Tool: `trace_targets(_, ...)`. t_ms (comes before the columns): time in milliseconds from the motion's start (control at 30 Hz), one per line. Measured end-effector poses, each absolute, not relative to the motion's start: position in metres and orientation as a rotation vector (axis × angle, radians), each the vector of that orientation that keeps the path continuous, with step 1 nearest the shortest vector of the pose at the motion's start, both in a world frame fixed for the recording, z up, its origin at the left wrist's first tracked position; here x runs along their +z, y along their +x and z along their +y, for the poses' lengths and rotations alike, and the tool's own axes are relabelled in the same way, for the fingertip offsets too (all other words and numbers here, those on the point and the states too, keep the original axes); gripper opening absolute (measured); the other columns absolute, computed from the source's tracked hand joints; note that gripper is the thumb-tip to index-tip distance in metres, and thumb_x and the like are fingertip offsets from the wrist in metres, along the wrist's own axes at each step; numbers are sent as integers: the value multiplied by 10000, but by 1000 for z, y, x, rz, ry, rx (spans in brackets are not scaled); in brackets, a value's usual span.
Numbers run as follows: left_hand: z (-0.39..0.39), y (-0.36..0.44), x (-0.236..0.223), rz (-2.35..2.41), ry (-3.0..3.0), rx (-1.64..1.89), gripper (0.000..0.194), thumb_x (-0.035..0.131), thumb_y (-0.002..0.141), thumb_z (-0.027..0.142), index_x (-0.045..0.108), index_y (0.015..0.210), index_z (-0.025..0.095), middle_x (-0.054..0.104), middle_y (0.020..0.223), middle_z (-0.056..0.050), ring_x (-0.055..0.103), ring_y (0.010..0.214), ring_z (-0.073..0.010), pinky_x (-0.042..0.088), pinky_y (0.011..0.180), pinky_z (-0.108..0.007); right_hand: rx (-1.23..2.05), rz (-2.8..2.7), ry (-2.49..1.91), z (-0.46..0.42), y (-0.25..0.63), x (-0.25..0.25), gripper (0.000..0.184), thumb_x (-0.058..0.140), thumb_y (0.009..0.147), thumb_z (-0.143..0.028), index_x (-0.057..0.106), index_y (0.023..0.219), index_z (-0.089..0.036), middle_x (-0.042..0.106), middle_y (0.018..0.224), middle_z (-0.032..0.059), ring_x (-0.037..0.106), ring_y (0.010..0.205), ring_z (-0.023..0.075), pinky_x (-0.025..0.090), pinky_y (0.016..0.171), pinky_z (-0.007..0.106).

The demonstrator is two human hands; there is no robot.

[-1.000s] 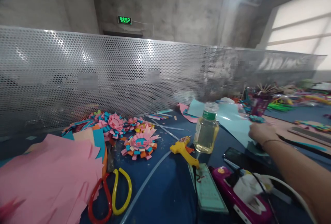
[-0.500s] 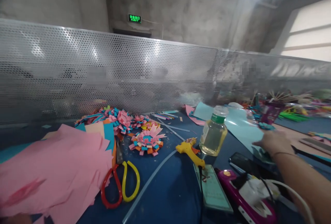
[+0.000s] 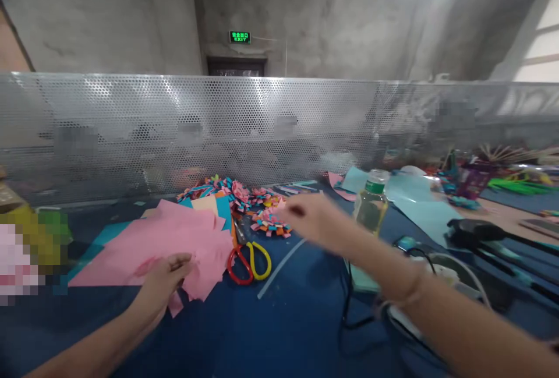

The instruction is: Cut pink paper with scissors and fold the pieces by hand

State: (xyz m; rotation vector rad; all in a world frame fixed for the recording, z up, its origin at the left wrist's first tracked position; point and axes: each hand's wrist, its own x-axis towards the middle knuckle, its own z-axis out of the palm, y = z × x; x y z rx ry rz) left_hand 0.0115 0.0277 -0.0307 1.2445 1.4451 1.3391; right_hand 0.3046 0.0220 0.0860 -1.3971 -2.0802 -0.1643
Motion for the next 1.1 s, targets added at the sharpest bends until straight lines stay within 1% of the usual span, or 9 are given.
trace_targets(133,34,0,-39,1451,1288,1500,338,628,516,364,596,755,125,615,701,-46,547,654,-144,425,607,-253,173,-2309,-1167,14,180,32,196,499,703,-273,589,799,-127,586,767,76,494,653,113,341,584,224)
trace_targets(200,36,-6,-40,1451,1302,1589,311,604,541,369,585,736,128,609,711,-44,546,679,-150,425,638,-269,288,-2233,-1148,23,146,8,379,537,667,-303,531,994,-110,557,945,121,508,760,142,368,643,240)
trace_targets(267,38,-8,-40,1428,1359,1629,280,590,558,353,569,731,134,596,708,-36,541,684,-146,423,654,-272,480,-2121,-1209,35,130,-9,414,561,636,-310,528,991,-100,575,876,108,518,703,135,384,604,238)
trace_targets(367,38,-5,-38,1391,1426,1663,233,571,586,340,551,713,146,569,682,-18,524,664,-129,421,644,-258,698,-1921,-1197,48,127,-18,169,537,639,-250,588,739,-124,567,643,30,501,595,108,393,563,229)
trace_targets(500,32,0,-34,1188,1366,1588,245,591,581,322,537,735,140,530,628,8,501,571,-94,432,593,-243,1090,-1647,-1024,52,139,-14,104,549,604,-234,569,624,-134,503,517,-26,462,488,74,418,518,222)
trace_targets(633,24,2,-29,943,1163,1390,256,634,540,300,537,704,129,523,626,17,532,582,-90,449,619,-250,1066,-1566,-965,53,145,-13,100,565,580,-218,571,622,-128,508,513,-29,458,477,62,419,512,209)
trace_targets(767,21,3,-29,920,1166,1400,241,654,525,275,551,683,125,546,610,10,548,584,-96,453,648,-262,980,-1603,-901,54,138,-22,78,508,626,-202,537,666,-142,512,561,-25,476,517,71,420,548,216)
trace_targets(933,23,0,-30,1025,1355,1437,187,603,582,290,557,636,116,536,549,7,507,526,-79,439,574,-222,672,-1847,-890,49,130,-30,137,443,707,-238,548,710,-149,545,729,23,489,698,108,389,665,242)
trace_targets(1100,22,1,-31,1031,1420,1419,109,541,607,247,511,608,142,524,585,20,519,578,-84,448,606,-222,705,-1930,-923,43,130,-27,254,453,712,-336,495,548,-147,458,563,-7,432,579,97,380,586,228)
